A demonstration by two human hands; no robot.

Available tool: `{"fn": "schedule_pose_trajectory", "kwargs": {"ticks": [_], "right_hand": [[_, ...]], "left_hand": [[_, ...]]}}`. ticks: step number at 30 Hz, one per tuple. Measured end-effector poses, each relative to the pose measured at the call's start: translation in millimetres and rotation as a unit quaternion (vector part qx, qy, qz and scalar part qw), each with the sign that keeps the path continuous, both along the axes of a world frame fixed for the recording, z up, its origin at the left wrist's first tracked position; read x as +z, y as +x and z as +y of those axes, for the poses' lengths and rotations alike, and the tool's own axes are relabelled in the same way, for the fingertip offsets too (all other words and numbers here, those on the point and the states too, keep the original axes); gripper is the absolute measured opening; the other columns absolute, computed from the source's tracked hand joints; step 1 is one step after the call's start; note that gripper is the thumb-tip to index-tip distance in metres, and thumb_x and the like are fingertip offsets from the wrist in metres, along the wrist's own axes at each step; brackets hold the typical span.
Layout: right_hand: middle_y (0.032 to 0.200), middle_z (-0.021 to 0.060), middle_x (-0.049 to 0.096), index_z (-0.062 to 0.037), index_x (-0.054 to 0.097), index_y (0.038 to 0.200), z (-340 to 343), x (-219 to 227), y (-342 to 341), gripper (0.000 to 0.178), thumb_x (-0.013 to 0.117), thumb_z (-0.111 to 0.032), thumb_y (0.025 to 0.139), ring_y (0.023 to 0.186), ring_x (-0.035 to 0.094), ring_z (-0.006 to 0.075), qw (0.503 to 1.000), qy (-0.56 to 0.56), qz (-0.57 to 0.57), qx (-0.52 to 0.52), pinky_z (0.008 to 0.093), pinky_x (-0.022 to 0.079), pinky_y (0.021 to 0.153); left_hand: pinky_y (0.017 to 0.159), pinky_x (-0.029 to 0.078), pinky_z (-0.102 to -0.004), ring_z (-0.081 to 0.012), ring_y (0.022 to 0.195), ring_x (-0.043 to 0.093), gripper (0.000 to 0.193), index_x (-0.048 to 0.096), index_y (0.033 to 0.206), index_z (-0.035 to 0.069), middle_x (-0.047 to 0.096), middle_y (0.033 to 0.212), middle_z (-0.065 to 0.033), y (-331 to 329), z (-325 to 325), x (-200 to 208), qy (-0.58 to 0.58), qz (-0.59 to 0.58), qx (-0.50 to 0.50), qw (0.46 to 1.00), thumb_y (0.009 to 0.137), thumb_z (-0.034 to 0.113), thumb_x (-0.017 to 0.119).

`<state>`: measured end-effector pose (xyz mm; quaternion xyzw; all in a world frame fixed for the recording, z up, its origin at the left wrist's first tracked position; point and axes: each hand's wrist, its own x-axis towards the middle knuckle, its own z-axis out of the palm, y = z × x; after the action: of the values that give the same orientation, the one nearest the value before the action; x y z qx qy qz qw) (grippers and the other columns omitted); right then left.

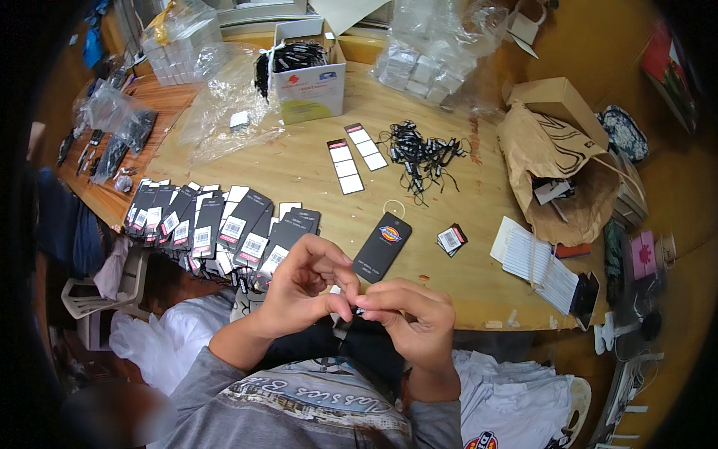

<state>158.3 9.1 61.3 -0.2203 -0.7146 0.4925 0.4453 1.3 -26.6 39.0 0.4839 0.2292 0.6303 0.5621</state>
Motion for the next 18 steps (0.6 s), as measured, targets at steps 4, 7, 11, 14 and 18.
{"fn": "schedule_pose_trajectory", "kwargs": {"ticks": [4,7,11,14,18], "right_hand": [[0.07,0.011,0.058,0.004,0.06,0.074,-1.6,-0.8,-5.6,0.009,0.061,0.005,0.065,0.06,0.055,0.0144,0.999,0.037,0.007,0.018,0.021,0.043,0.052],[0.068,0.0106,0.058,0.0032,0.061,0.074,-4.1,10.1,-13.2,0.011,0.062,0.005,0.063,0.059,0.055,0.0155,0.997,0.072,-0.019,0.016,0.0216,0.043,0.051],[0.068,0.0088,0.056,0.0019,0.061,0.076,-9.8,35.0,-20.0,0.016,0.064,0.005,0.061,0.058,0.055,0.0152,0.997,0.04,-0.066,0.017,0.0228,0.044,0.049],[0.069,0.0093,0.055,0.0007,0.062,0.077,-5.0,38.2,-28.6,0.019,0.063,0.006,0.06,0.056,0.055,0.016,0.983,0.154,-0.083,0.055,0.0235,0.044,0.047],[0.072,0.0097,0.054,-0.0009,0.061,0.081,-12.0,36.4,-44.7,0.024,0.062,0.002,0.057,0.057,0.055,0.0189,0.963,0.261,-0.072,0.004,0.0247,0.044,0.048]], "left_hand": [[0.07,0.041,-0.0236,-0.0116,0.079,0.052,0.037,0.039,0.097,0.002,0.051,0.082,-0.0064,-4.0,-1.1,-5.2,0.025,0.025,0.006,0.999,0.069,0.0,0.063],[0.072,0.041,-0.0263,-0.0132,0.08,0.052,0.029,0.044,0.094,0.002,0.053,0.085,-0.0058,-14.1,-4.9,-2.2,0.032,0.108,-0.003,0.994,0.073,0.009,0.062],[0.074,0.04,-0.0291,-0.0168,0.084,0.052,0.025,0.052,0.092,0.0,0.054,0.088,-0.0057,-34.6,-13.2,0.1,0.055,0.161,-0.149,0.974,0.075,0.017,0.059],[0.077,0.035,-0.0301,-0.0202,0.088,0.045,0.02,0.059,0.085,0.003,0.049,0.087,-0.0057,-54.6,-12.5,6.3,0.162,0.246,-0.127,0.947,0.072,0.018,0.061],[0.068,0.038,-0.0294,-0.0197,0.077,0.046,0.013,0.061,0.078,0.006,0.046,0.081,-0.0065,-84.0,-16.0,26.2,0.167,0.419,0.032,0.892,0.066,0.012,0.064]]}}
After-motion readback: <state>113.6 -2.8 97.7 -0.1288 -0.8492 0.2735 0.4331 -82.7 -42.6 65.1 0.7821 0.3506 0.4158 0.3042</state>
